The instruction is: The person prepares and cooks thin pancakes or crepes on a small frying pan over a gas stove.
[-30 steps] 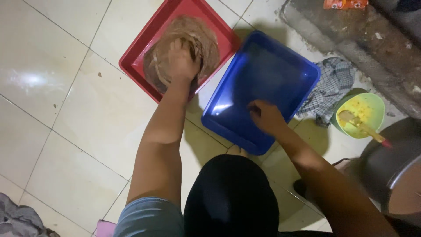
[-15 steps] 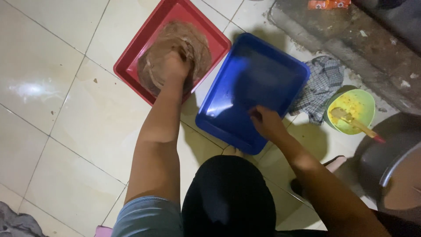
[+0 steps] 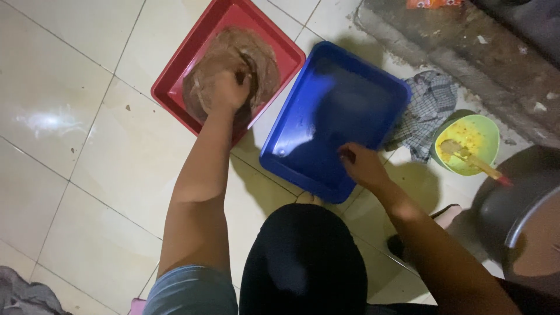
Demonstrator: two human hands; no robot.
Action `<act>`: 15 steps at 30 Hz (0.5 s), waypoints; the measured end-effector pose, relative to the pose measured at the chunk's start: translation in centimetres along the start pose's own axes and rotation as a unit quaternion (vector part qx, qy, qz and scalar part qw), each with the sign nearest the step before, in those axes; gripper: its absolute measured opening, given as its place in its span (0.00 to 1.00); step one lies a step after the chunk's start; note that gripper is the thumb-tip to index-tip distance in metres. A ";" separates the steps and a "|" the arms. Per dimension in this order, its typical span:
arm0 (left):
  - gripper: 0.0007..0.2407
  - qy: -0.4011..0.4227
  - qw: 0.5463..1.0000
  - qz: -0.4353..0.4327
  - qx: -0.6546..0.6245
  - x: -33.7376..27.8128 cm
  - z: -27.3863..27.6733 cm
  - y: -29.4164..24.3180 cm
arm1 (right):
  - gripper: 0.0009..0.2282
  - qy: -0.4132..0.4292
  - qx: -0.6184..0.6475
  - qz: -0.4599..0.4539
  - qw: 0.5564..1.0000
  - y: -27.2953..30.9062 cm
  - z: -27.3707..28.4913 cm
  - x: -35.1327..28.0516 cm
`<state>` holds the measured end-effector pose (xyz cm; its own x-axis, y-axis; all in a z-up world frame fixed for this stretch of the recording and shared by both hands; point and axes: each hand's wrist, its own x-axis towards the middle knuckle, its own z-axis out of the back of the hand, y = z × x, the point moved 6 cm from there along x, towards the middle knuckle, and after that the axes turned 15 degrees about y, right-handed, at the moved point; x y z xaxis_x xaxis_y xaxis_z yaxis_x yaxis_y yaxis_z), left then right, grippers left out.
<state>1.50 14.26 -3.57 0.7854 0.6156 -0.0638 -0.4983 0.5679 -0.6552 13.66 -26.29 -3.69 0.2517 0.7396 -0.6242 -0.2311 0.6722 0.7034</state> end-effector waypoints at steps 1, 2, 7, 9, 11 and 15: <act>0.07 0.049 0.998 0.006 0.029 0.1 -0.5 -0.2 | 0.11 -0.006 0.004 0.020 1.000 -0.3 0.0 0.1; 0.07 0.099 0.993 0.015 0.057 -0.1 -0.9 -0.4 | 0.11 -0.011 0.009 0.038 0.999 -0.5 -0.1 0.0; 0.15 0.048 0.989 0.053 0.127 -1.0 0.5 -1.5 | 0.10 0.001 -0.006 -0.001 1.000 0.5 0.6 -0.7; 0.24 0.067 0.973 0.082 0.206 -0.9 -0.4 -1.7 | 0.10 -0.003 -0.018 0.003 1.000 1.0 0.7 -1.1; 0.27 0.163 0.946 0.111 0.257 -0.9 -2.9 -0.5 | 0.10 0.005 -0.011 -0.038 0.999 0.7 0.4 -1.6; 0.27 0.237 0.910 0.125 0.317 -0.8 -4.4 -1.1 | 0.09 -0.016 -0.026 0.026 0.999 -1.0 -0.1 -1.1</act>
<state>3.01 10.73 -6.10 0.6146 0.5495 -0.5660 -0.6764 0.7363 -0.0196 13.50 -27.77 -3.77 0.2675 0.7729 -0.5753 -0.2924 0.6341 0.7159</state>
